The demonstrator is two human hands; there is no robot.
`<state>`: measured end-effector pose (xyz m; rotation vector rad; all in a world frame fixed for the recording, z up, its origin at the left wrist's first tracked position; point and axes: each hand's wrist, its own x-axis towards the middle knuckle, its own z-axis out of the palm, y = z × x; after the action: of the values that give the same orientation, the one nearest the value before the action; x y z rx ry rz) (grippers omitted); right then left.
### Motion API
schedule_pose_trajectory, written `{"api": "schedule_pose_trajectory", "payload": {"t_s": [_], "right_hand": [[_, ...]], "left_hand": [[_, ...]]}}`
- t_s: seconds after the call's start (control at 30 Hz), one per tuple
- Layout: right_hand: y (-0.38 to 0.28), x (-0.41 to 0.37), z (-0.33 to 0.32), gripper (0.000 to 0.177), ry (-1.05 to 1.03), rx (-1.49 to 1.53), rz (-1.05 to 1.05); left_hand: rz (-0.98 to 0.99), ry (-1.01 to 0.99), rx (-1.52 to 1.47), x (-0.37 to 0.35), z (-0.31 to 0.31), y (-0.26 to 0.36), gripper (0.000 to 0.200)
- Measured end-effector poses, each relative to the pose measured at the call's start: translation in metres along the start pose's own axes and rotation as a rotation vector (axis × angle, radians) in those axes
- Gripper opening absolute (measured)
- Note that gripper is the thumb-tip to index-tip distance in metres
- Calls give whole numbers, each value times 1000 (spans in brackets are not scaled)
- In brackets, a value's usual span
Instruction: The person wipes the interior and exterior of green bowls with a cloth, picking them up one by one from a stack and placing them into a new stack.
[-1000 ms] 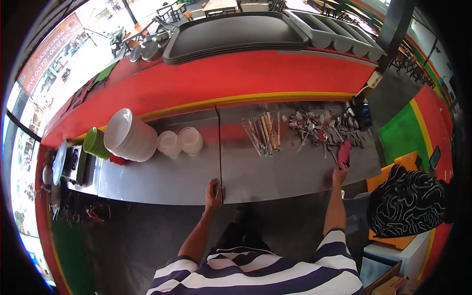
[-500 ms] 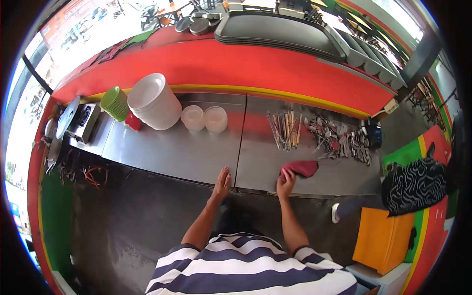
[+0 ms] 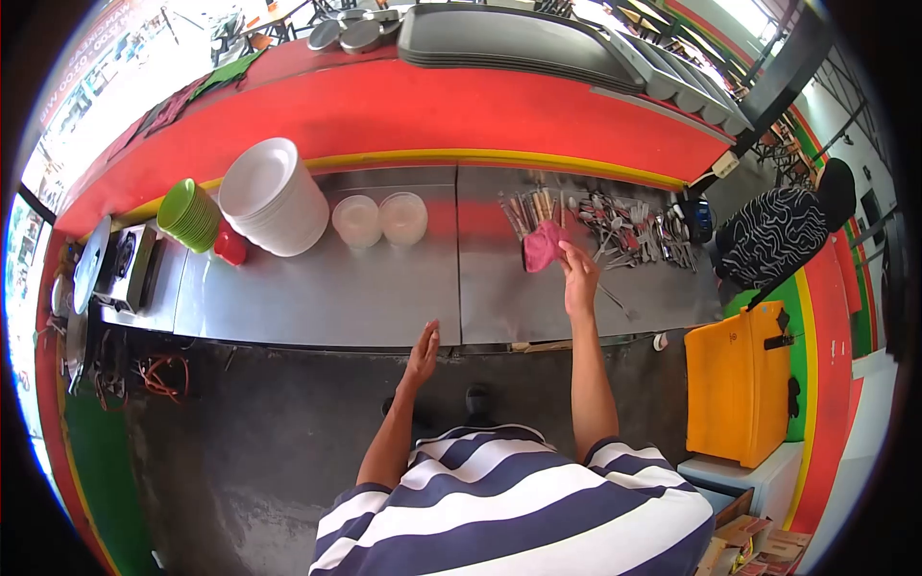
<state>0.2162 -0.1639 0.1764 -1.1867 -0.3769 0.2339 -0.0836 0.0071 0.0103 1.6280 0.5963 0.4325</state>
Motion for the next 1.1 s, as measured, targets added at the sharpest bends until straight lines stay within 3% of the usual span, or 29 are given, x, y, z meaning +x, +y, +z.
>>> {"api": "schedule_pose_trajectory", "payload": {"t_s": [0.13,0.23,0.33,0.47,0.53,0.73,0.77,0.87,0.9,1.0,1.1], "right_hand": [[22,-48,49,17,-102,177,191],[68,-103,87,19,-309,-29,368],[106,-159,151,22,-537,-197,468],[151,-204,222,19,-781,-248,434],[151,-217,257,23,-876,-241,533],[173,-238,335,44,-1097,-270,238],[181,-240,343,63,-1172,-373,109],[182,-261,364,74,-1133,-777,-324],[183,-266,370,83,-1135,-893,-352],[202,-279,390,75,-1066,-689,-175],[229,-272,409,53,-1124,-610,333]], "left_hand": [[-112,-52,-227,-3,-32,-17,61],[-320,45,-541,-11,-69,-7,68],[-389,172,-721,-25,-114,17,75],[-383,230,-810,-35,-168,25,74],[-339,259,-809,-45,-188,11,70],[-261,462,-732,-83,-251,19,54],[-231,472,-759,-88,-262,20,51],[-194,605,-825,-96,-288,11,48],[-144,628,-909,-100,-295,13,45],[-64,688,-999,-103,-316,9,47],[-12,732,-919,-105,-332,17,44]]}}
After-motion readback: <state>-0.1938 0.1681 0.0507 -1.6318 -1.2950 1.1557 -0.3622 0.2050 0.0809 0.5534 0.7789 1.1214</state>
